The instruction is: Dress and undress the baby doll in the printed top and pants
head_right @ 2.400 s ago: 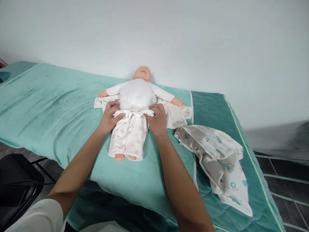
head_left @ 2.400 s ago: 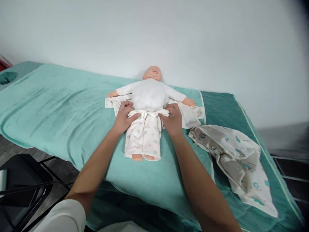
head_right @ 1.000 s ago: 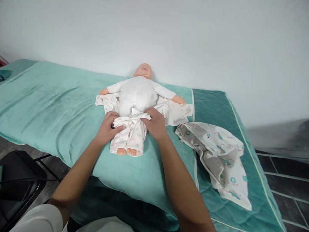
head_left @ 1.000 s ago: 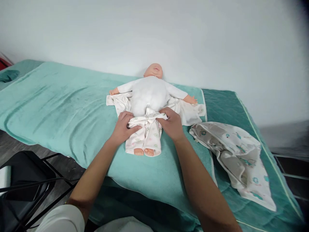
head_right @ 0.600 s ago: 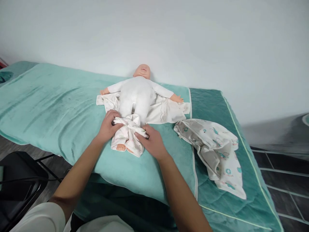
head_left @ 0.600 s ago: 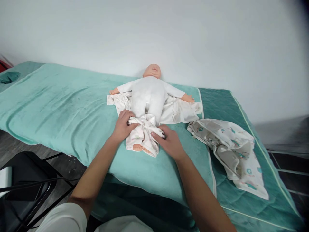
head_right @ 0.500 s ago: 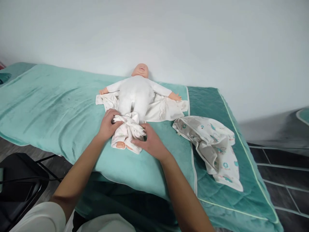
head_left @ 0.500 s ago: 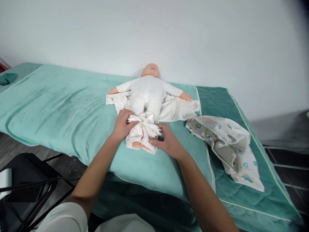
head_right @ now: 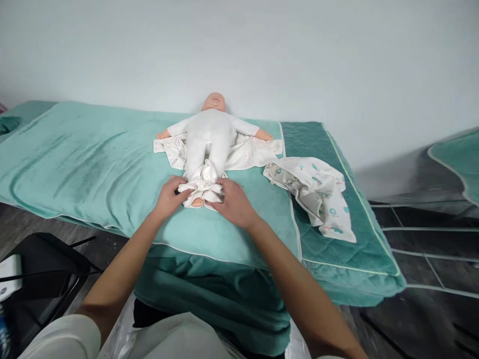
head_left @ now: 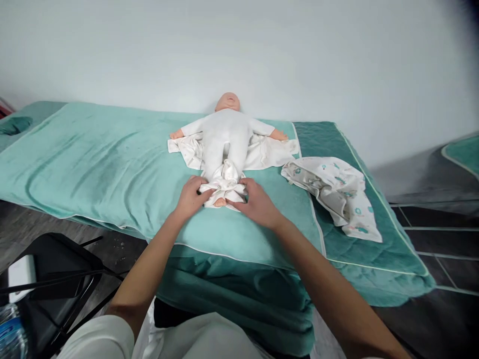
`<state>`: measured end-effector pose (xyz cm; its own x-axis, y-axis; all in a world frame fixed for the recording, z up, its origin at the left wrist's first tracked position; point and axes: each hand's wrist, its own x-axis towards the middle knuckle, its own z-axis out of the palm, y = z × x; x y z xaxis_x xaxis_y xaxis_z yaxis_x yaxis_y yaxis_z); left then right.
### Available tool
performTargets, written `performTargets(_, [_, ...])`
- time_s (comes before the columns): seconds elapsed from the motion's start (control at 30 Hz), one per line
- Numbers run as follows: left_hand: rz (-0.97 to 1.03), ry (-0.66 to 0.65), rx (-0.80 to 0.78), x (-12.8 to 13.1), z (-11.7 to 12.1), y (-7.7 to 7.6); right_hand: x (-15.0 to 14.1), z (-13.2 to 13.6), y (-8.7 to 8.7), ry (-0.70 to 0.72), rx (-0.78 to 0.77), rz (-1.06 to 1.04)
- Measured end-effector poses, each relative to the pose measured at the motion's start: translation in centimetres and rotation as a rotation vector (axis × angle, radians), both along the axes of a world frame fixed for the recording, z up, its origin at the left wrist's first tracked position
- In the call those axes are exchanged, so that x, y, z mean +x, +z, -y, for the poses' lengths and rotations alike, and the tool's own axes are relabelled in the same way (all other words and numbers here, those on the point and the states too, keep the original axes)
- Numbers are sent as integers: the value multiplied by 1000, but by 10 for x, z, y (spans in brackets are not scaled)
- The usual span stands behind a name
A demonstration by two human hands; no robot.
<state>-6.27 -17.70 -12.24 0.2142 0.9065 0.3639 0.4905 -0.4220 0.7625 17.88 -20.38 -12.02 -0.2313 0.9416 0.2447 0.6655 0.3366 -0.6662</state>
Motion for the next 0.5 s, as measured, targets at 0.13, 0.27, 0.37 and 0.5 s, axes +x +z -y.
performTargets(0.13, [-40, -9, -84, -5, 23, 5, 1, 12, 16, -2, -1, 199])
performTargets(0.27, [-148, -61, -126, -5, 32, 10, 0, 19, 25, -33, -14, 368])
performTargets(0.37, [-317, -49, -73, 1, 33, 14, -6, 20, 29, -58, -21, 437])
performTargets(0.5, [-515, 35, 20, 11, 36, 26, -18, 25, 43, -186, -67, 526])
